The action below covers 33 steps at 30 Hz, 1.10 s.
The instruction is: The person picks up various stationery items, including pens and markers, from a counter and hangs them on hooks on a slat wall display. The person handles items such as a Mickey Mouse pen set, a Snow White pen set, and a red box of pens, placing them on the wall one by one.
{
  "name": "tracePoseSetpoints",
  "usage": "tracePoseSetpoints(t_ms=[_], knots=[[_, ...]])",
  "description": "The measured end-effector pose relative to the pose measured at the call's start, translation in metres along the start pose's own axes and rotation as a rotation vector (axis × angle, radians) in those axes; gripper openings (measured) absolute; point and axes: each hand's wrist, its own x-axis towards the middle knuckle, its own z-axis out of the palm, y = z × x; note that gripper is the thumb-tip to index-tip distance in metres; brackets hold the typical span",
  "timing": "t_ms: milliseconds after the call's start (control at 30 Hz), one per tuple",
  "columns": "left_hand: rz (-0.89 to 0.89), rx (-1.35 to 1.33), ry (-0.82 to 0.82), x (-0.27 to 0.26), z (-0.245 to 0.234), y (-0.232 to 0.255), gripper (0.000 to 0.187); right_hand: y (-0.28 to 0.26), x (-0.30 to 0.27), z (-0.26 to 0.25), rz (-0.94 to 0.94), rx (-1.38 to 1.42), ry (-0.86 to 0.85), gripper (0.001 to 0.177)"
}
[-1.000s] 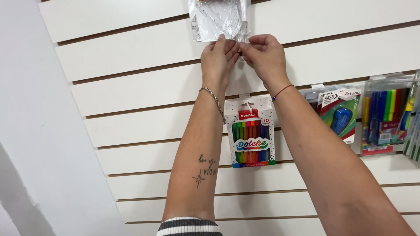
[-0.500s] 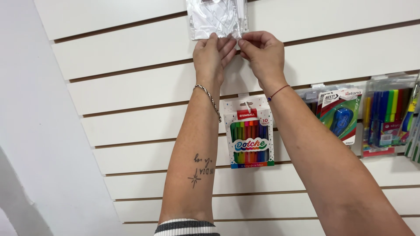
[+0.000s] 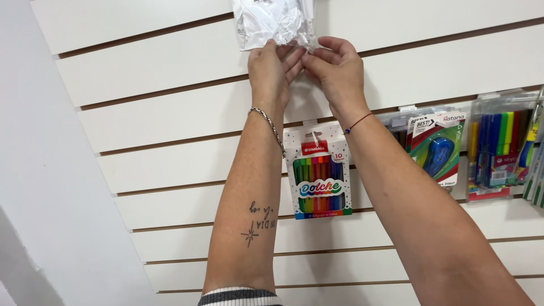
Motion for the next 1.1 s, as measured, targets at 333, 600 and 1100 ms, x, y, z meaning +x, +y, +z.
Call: tracePoseSetpoints(t_ms=[333,600,1100], knots=[[0.022,0.078,-0.020,-0.014,-0.001,-0.001,0.035,-0.005,0.003,-0.004,0.010,0.036,0.002,0.028],[0.008,0.156,0.020,-0.011,-0.005,-0.003,0.014,-0.019,0.000,-0.002,0.192,0.182,-0.017,0.029],[-0.088,0.147,0.018,-0.035,0.009,0.015,0.050,-0.021,0.003,0.002,0.058,-0.086,-0.108,0.009]])
